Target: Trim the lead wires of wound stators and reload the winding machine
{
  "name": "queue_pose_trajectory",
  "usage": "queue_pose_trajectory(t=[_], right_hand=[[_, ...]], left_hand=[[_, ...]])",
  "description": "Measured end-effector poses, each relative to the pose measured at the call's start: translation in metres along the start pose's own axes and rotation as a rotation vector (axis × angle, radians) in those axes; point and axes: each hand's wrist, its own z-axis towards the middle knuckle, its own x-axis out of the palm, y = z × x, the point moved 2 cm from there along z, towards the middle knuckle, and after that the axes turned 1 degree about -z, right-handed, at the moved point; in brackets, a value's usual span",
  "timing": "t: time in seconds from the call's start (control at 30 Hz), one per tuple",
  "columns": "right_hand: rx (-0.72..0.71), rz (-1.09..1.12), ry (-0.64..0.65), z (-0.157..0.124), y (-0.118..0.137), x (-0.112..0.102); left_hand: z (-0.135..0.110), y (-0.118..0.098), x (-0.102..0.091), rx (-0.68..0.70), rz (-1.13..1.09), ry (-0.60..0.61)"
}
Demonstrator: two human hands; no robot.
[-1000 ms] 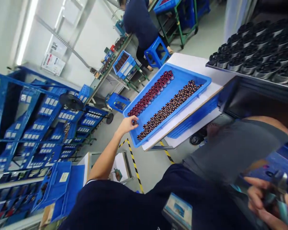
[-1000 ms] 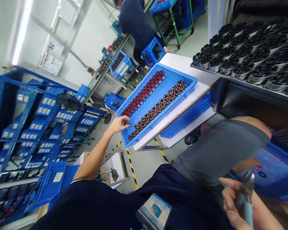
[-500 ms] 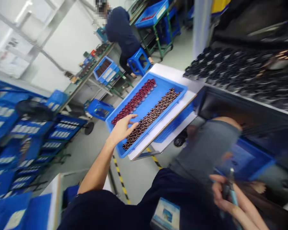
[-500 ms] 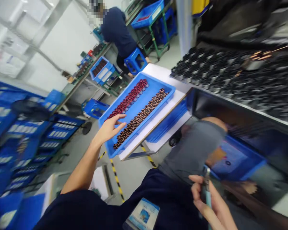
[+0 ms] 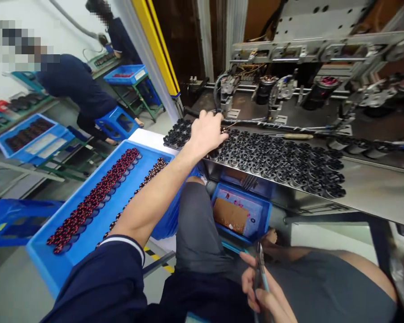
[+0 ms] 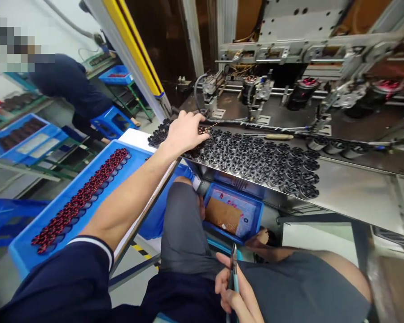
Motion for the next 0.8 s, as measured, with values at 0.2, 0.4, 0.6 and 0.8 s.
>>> queue_pose_trajectory(t=[0.2,0.4,0.6,0.8], right_hand=[[0.038,0.209,-0.042,0.005,-0.001,-0.022],[-0.153,-0.12,-0.303,0.0,0.099,-0.012],[-0.452,-0.224,-0.527,0.025,0.152,-0.001],[-0.434,-0.42,-0.5,0.039,0.168,0.008]], left_hand=[[-0.011,0.014,-0.014,0.043,-0.015,-0.013],[-0.126,-0.036,-0.028,0.419,-0.578,-0.14],[-0.23,-0.08,0.017,0.455,-0.908,-0.048],[-0.255,-0.076,0.045,0.275,-0.989,0.092]])
